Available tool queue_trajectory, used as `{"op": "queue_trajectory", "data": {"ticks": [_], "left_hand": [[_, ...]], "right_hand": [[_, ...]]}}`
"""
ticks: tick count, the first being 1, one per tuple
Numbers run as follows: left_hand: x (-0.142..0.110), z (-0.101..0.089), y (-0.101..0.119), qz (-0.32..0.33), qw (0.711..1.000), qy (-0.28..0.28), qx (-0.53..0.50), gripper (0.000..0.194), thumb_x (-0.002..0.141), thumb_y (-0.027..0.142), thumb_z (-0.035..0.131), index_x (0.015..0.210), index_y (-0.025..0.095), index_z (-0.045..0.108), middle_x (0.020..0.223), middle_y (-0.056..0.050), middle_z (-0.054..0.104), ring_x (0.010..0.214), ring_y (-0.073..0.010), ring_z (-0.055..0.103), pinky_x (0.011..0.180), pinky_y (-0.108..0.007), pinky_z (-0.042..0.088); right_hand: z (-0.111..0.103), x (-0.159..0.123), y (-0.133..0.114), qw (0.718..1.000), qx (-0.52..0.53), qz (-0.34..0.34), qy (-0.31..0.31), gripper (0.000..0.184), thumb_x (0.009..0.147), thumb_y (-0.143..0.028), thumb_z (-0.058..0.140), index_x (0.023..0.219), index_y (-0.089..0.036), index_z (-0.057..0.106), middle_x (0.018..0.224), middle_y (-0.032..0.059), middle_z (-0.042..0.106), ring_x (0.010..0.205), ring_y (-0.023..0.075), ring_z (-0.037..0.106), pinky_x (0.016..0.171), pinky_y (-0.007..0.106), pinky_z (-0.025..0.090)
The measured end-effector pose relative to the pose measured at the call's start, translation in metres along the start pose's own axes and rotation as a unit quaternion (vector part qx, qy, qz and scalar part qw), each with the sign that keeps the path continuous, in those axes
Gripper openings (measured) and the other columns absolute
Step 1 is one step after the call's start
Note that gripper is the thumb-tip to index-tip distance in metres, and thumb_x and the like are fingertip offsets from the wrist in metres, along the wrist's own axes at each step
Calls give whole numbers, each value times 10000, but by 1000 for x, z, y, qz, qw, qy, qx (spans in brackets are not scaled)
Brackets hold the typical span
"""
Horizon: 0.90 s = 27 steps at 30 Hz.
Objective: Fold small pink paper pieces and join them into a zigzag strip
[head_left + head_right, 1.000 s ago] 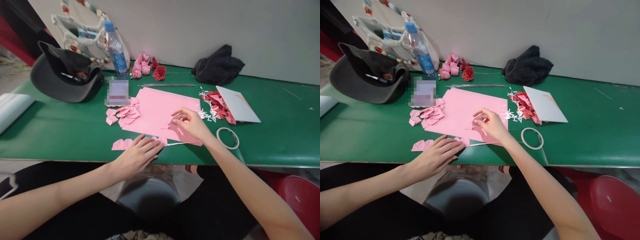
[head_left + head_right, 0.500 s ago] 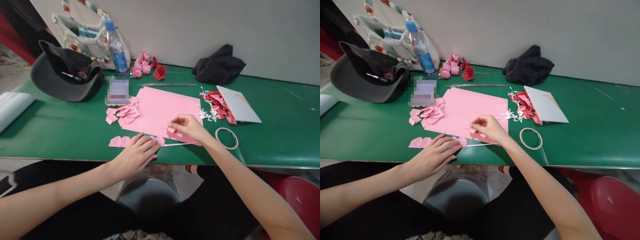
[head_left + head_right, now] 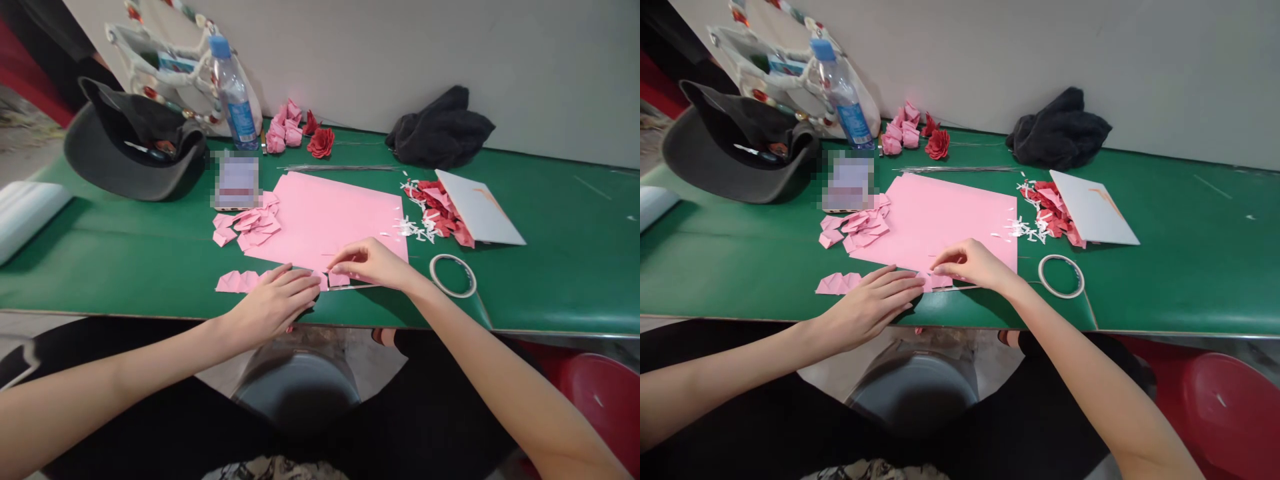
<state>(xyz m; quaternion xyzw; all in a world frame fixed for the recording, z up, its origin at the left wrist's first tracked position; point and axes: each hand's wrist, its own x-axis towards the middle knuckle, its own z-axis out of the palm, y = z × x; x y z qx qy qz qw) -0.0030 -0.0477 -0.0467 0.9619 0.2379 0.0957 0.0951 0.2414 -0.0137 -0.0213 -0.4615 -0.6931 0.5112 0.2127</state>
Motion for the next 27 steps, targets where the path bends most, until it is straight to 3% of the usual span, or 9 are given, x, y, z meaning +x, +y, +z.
{"op": "queue_trajectory", "data": {"ticks": [7, 13, 27], "left_hand": [[0, 1, 3, 0, 1000, 2, 21, 463, 910, 152, 387, 1371, 187, 366, 1379, -79, 503, 1263, -249, 438, 1076, -469, 286], [1, 4, 4, -10, 999, 29, 23, 368, 935, 172, 373, 1296, 156, 441, 1298, -93, 567, 1223, -240, 478, 1066, -448, 311], [2, 9, 4, 3, 998, 37, 44, 437, 948, 201, 383, 1384, 165, 382, 1325, -93, 546, 1210, -259, 463, 1045, -466, 333]], "right_hand": [[7, 6, 9, 999, -13, -27, 23, 161, 759, -285, 668, 837, -157, 725, 810, 57, 715, 735, 152, 628, 670, 276, 467], [8, 9, 14, 999, -24, -28, 30, 147, 743, -287, 678, 787, -148, 691, 756, 50, 684, 657, 133, 590, 621, 269, 455], [10, 6, 14, 998, -39, -27, 36, 135, 756, -285, 669, 767, -150, 674, 706, 32, 657, 620, 119, 576, 592, 252, 441]]}}
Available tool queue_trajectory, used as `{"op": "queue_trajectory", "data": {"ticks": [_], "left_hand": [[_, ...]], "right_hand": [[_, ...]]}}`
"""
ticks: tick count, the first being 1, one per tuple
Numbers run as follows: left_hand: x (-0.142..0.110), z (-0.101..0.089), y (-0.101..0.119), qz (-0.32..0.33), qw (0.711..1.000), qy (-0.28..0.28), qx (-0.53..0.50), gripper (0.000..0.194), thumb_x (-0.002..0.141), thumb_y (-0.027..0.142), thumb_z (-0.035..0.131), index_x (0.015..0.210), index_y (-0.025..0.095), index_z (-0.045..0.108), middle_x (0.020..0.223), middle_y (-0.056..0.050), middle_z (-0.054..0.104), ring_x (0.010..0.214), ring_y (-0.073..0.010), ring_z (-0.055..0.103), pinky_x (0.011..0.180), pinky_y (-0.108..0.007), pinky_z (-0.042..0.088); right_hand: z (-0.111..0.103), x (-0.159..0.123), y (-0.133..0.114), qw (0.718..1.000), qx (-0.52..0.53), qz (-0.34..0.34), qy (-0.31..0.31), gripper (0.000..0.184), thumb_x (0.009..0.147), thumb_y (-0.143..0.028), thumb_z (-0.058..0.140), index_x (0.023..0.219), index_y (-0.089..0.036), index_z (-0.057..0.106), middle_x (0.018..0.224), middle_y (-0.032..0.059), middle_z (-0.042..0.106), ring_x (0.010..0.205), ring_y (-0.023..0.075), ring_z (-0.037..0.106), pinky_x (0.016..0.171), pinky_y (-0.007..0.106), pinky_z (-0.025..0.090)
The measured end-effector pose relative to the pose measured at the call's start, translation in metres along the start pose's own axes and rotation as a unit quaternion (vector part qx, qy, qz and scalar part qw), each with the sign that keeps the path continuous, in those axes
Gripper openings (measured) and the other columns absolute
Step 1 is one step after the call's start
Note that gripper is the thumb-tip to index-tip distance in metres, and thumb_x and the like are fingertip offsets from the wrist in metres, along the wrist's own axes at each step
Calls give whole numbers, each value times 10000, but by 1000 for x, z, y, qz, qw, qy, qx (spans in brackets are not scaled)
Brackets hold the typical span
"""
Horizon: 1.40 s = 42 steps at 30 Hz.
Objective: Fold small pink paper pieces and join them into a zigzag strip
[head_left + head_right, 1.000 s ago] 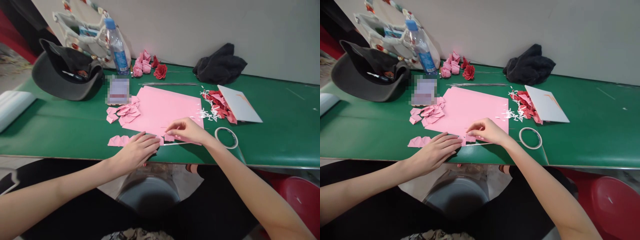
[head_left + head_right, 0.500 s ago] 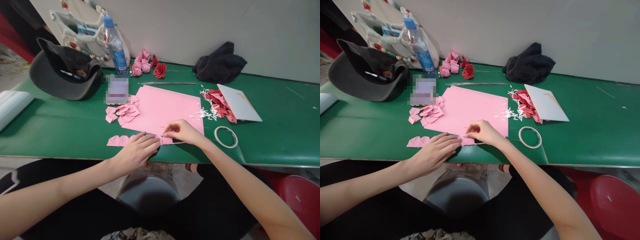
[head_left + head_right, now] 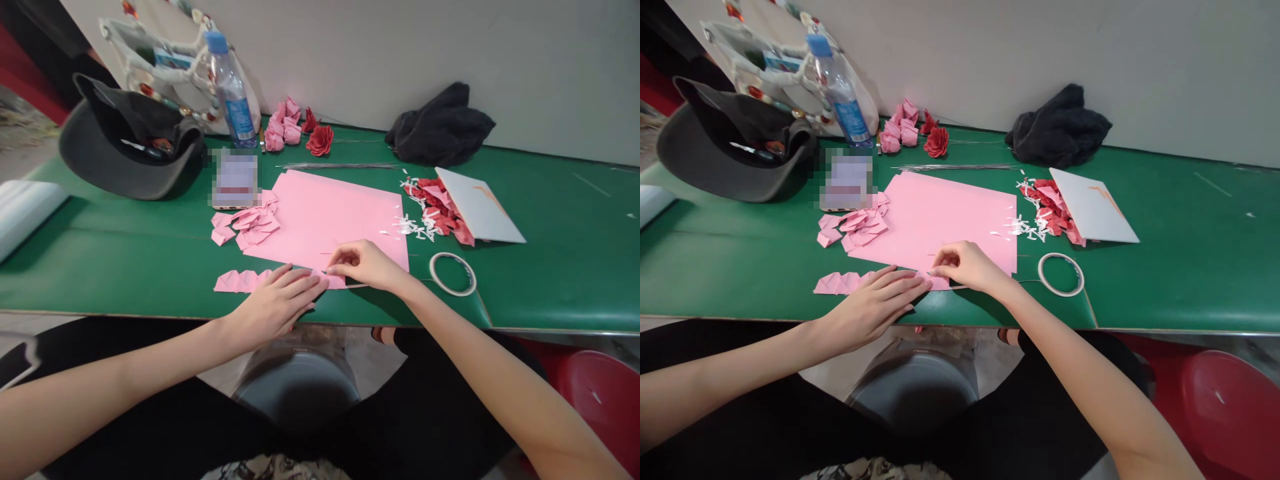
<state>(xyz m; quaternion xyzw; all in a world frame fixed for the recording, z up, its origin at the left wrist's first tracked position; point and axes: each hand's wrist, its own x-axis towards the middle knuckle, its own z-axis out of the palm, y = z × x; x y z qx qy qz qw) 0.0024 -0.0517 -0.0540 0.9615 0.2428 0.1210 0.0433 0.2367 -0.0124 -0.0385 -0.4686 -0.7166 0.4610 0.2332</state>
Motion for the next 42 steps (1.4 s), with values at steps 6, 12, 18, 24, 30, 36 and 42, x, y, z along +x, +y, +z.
{"op": "queue_trajectory", "data": {"ticks": [6, 12, 18, 24, 30, 36, 42], "left_hand": [[4, -5, 3, -12, 1000, 0, -2, 415, 945, 200, 390, 1358, 190, 427, 1280, -82, 567, 1159, -265, 476, 1019, -481, 353], [5, -6, 4, -16, 1000, -2, -11, 450, 937, 198, 407, 1387, 203, 389, 1259, -90, 563, 1163, -265, 462, 1022, -491, 351], [5, -7, 4, -18, 1000, -8, -17, 429, 942, 201, 396, 1370, 194, 411, 1257, -103, 558, 1184, -269, 451, 1031, -502, 345], [5, -10, 4, -12, 1000, 1, -23, 373, 949, 210, 378, 1311, 187, 464, 1238, -105, 567, 1189, -273, 454, 1027, -508, 347], [3, -14, 4, -18, 999, 14, -26, 312, 945, 222, 401, 1219, 153, 534, 1200, -118, 584, 1167, -269, 465, 1020, -485, 363], [2, -13, 2, -6, 999, 6, -48, 280, 952, 188, 377, 1171, 183, 552, 1304, -85, 565, 1195, -233, 488, 1037, -465, 361], [1, -10, 1, -2, 999, -11, -44, 346, 951, 181, 371, 1282, 155, 468, 1337, -97, 542, 1234, -235, 467, 1066, -465, 328]], "right_hand": [[0, -1, -5, 1000, -30, -3, 8, 141, 754, -293, 671, 762, -152, 670, 682, 14, 625, 584, 102, 523, 566, 246, 400], [-4, -6, -11, 996, -86, -32, -2, 127, 691, -243, 738, 673, -157, 647, 670, -12, 570, 587, 84, 443, 543, 234, 343], [-3, -2, -10, 994, -106, -6, -20, 111, 694, -208, 728, 653, -162, 636, 626, -19, 565, 573, 92, 457, 547, 239, 352], [0, 17, -4, 972, -133, -67, 181, 200, 807, -311, 642, 967, -192, 663, 971, 60, 574, 845, 157, 561, 770, 307, 446], [0, 20, -1, 977, -112, -38, 180, 189, 704, -255, 716, 841, -183, 607, 899, 35, 582, 778, 150, 554, 739, 315, 462], [-12, 5, -7, 987, 14, -42, 154, 156, 739, -140, 585, 892, -170, 598, 942, 38, 637, 734, 125, 567, 624, 264, 450], [-24, -2, -14, 993, 86, -14, 83, 205, 708, -284, 712, 860, -164, 646, 932, 60, 681, 882, 170, 634, 832, 336, 497]]}}
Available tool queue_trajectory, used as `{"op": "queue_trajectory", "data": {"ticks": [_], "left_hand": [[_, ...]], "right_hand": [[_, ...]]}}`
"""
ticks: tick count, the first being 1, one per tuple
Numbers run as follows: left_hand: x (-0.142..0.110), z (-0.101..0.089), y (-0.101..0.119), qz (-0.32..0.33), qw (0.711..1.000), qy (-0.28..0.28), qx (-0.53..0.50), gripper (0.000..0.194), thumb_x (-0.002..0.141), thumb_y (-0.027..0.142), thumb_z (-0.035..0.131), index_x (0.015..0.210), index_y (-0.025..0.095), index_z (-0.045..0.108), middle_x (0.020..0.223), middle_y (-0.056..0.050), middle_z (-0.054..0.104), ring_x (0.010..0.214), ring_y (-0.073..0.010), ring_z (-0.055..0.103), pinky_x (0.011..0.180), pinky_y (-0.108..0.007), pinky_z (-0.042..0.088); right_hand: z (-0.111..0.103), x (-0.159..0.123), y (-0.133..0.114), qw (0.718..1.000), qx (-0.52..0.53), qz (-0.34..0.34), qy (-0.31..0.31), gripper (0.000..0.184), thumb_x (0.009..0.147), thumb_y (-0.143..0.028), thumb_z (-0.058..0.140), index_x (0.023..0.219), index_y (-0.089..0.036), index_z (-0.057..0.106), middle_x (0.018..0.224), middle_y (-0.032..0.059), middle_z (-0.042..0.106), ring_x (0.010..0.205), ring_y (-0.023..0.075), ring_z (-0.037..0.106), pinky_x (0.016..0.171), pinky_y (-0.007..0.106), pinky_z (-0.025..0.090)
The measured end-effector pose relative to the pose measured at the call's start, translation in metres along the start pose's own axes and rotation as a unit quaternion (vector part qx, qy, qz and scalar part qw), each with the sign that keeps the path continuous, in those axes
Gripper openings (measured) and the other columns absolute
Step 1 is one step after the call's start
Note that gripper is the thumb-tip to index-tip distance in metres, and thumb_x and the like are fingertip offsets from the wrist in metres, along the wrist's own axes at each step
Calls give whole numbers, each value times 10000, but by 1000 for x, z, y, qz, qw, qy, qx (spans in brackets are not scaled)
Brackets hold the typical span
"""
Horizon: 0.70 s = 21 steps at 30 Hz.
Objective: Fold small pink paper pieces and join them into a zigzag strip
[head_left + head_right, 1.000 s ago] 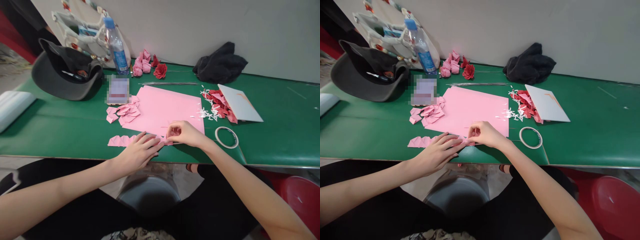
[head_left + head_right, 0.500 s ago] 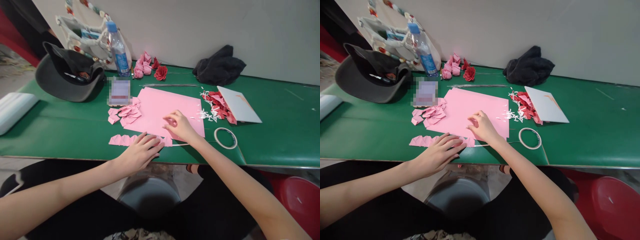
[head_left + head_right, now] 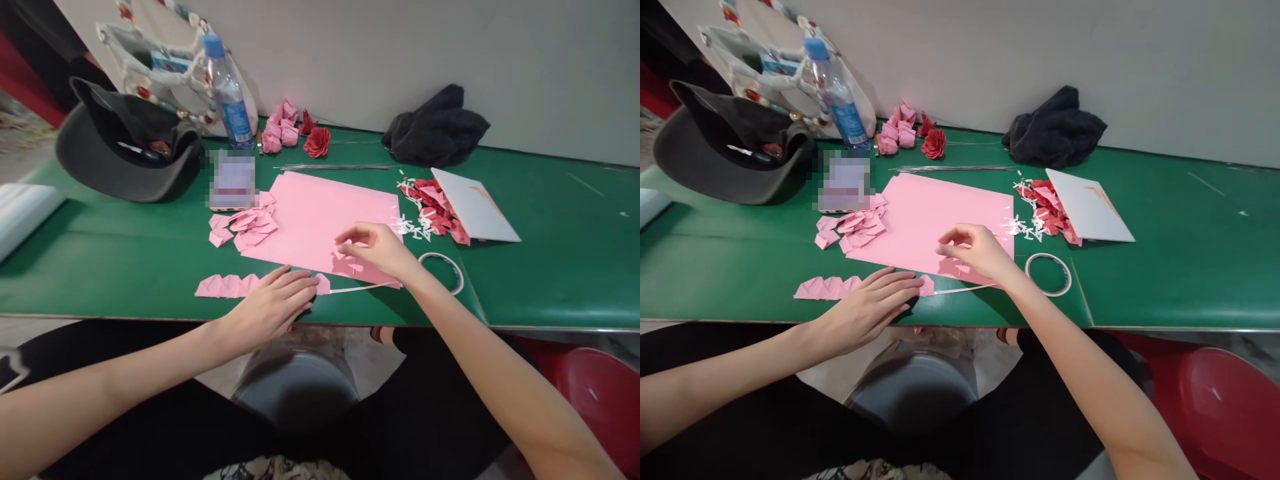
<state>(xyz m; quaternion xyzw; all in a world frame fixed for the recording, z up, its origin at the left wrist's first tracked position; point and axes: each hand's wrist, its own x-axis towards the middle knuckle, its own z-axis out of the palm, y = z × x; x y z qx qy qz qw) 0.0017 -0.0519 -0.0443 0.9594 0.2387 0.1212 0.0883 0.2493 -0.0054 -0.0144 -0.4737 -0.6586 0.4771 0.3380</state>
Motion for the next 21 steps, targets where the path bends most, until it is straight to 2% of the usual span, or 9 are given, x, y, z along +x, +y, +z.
{"op": "queue_trajectory", "data": {"ticks": [3, 8, 12, 15, 21], "left_hand": [[1, 0, 0, 6, 1000, 1, 2, 395, 957, 198, 370, 1349, 173, 412, 1340, -91, 540, 1235, -233, 462, 1069, -455, 321], [2, 0, 0, 4, 1000, 3, 6, 436, 951, 212, 392, 1387, 213, 388, 1326, -80, 545, 1235, -246, 451, 1064, -464, 325], [1, 0, 0, 0, 1000, 1, 6, 444, 949, 217, 392, 1393, 216, 382, 1313, -84, 550, 1224, -255, 450, 1054, -472, 338], [1, 1, 0, -1, 1000, -3, 8, 437, 953, 223, 384, 1390, 217, 384, 1330, -79, 537, 1227, -258, 443, 1058, -479, 333], [0, 4, -1, 1, 1000, 3, 3, 440, 946, 220, 399, 1386, 212, 388, 1328, -87, 538, 1243, -258, 438, 1062, -486, 336]], "right_hand": [[-5, -1, -2, 997, 54, 18, -54, 318, 662, -250, 755, 945, -168, 634, 982, 65, 689, 904, 177, 653, 845, 342, 507], [-7, -4, -2, 996, -2, 42, -77, 134, 759, -293, 670, 791, -163, 656, 742, 24, 674, 648, 123, 617, 657, 287, 502], [-4, -6, -3, 987, -38, 58, -148, 100, 751, -260, 669, 794, -170, 664, 742, 20, 667, 671, 121, 600, 621, 255, 477], [-2, -7, -2, 986, -39, 55, -150, 121, 761, -264, 656, 843, -175, 647, 710, 3, 633, 616, 105, 570, 566, 232, 450], [0, -6, 2, 982, -87, 39, -163, 153, 792, -309, 616, 796, -165, 665, 641, -10, 590, 542, 87, 497, 531, 227, 397]]}}
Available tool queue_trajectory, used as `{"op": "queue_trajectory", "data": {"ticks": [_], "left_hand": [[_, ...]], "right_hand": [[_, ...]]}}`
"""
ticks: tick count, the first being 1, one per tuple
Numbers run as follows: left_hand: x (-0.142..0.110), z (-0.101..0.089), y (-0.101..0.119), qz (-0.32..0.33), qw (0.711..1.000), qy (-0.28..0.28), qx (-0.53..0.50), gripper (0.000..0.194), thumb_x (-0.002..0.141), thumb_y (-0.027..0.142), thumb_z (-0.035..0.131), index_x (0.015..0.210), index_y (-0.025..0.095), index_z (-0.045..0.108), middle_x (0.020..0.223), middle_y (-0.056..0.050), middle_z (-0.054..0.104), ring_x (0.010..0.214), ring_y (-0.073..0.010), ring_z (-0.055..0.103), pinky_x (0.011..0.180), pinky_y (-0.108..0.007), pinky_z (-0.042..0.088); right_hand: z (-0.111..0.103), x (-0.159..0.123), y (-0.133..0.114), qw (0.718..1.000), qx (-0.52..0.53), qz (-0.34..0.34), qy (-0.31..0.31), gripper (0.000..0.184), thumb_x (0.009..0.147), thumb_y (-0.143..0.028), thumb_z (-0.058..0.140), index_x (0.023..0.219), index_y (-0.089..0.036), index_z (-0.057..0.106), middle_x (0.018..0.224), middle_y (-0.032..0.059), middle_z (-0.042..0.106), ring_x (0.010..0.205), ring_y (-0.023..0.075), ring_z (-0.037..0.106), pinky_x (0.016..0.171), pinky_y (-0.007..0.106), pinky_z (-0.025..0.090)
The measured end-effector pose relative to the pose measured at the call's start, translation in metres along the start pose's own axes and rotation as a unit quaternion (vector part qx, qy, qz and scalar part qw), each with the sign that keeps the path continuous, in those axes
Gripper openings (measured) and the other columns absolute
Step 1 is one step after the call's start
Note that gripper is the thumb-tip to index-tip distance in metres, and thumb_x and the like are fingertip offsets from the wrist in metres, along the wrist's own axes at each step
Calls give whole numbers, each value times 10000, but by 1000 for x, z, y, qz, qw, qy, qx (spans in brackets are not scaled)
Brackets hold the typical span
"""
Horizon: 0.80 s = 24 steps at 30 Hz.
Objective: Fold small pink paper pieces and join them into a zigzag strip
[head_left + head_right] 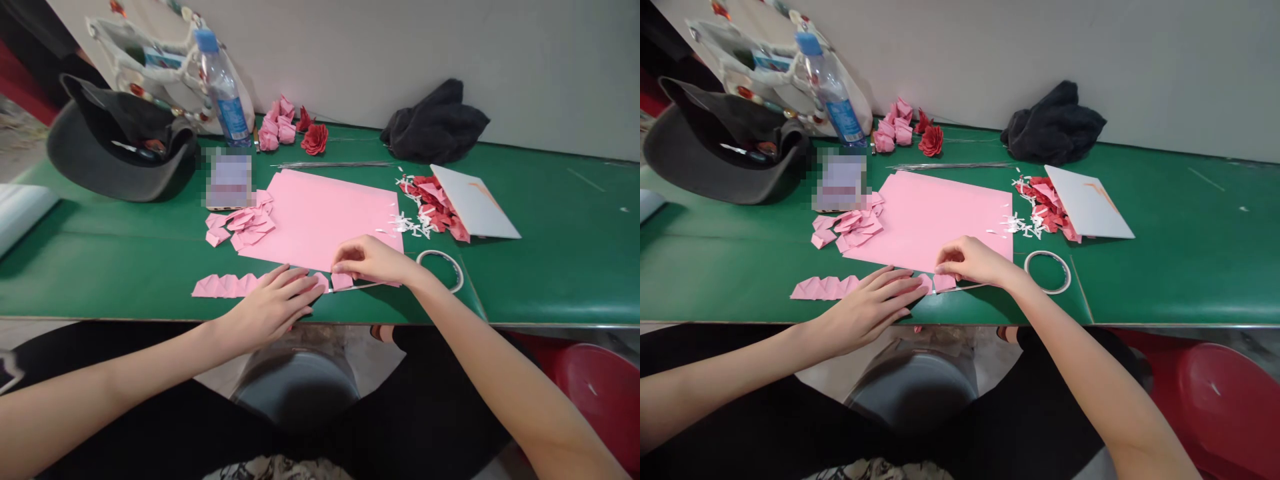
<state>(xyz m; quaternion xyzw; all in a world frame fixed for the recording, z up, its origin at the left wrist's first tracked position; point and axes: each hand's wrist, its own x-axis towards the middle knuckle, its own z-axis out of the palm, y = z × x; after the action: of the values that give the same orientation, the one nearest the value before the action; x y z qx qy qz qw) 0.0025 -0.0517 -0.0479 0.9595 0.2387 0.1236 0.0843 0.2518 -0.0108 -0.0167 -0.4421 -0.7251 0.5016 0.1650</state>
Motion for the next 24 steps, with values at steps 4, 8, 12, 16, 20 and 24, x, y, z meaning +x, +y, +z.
{"op": "queue_trajectory", "data": {"ticks": [4, 8, 12, 16, 20, 24], "left_hand": [[0, 1, 1, 8, 1000, 8, 3, 450, 946, 209, 393, 1396, 206, 374, 1330, -92, 538, 1234, -258, 451, 1063, -489, 335], [0, 1, 1, 13, 1000, 1, 10, 450, 948, 204, 384, 1398, 195, 369, 1359, -96, 517, 1238, -255, 454, 1069, -483, 331], [0, 1, 1, 11, 1000, -9, 14, 460, 952, 214, 383, 1409, 170, 346, 1363, -104, 512, 1242, -253, 453, 1079, -480, 318], [0, 0, 1, 7, 1000, -10, 15, 461, 959, 230, 372, 1416, 176, 335, 1346, -102, 526, 1238, -256, 451, 1072, -479, 317], [1, -1, 3, 3, 1000, -22, 19, 475, 967, 256, 354, 1435, 196, 303, 1351, -98, 517, 1229, -261, 447, 1068, -481, 311], [3, -1, 3, -1, 999, -23, 21, 483, 962, 271, 365, 1438, 210, 307, 1319, -91, 536, 1213, -269, 445, 1063, -488, 311]], "right_hand": [[4, 2, 1, 1000, -22, 0, 20, 144, 782, -293, 620, 766, -156, 660, 638, 1, 606, 552, 95, 517, 546, 235, 398], [9, 4, 3, 999, -28, -4, 33, 127, 780, -265, 613, 762, -152, 667, 653, 15, 629, 573, 107, 548, 565, 243, 416], [12, 5, 6, 999, -34, -10, 38, 119, 782, -257, 617, 751, -151, 664, 650, 11, 635, 571, 100, 542, 564, 239, 404], [12, 5, 6, 998, -41, -20, 37, 109, 783, -248, 623, 750, -152, 663, 644, 6, 627, 572, 93, 532, 554, 226, 390], [13, 5, 7, 998, -40, -22, 40, 108, 780, -251, 626, 747, -155, 662, 661, 9, 636, 576, 97, 537, 559, 231, 396], [14, 5, 7, 998, -46, -20, 47, 112, 783, -252, 620, 750, -155, 666, 678, 16, 650, 593, 103, 543, 576, 239, 400]]}}
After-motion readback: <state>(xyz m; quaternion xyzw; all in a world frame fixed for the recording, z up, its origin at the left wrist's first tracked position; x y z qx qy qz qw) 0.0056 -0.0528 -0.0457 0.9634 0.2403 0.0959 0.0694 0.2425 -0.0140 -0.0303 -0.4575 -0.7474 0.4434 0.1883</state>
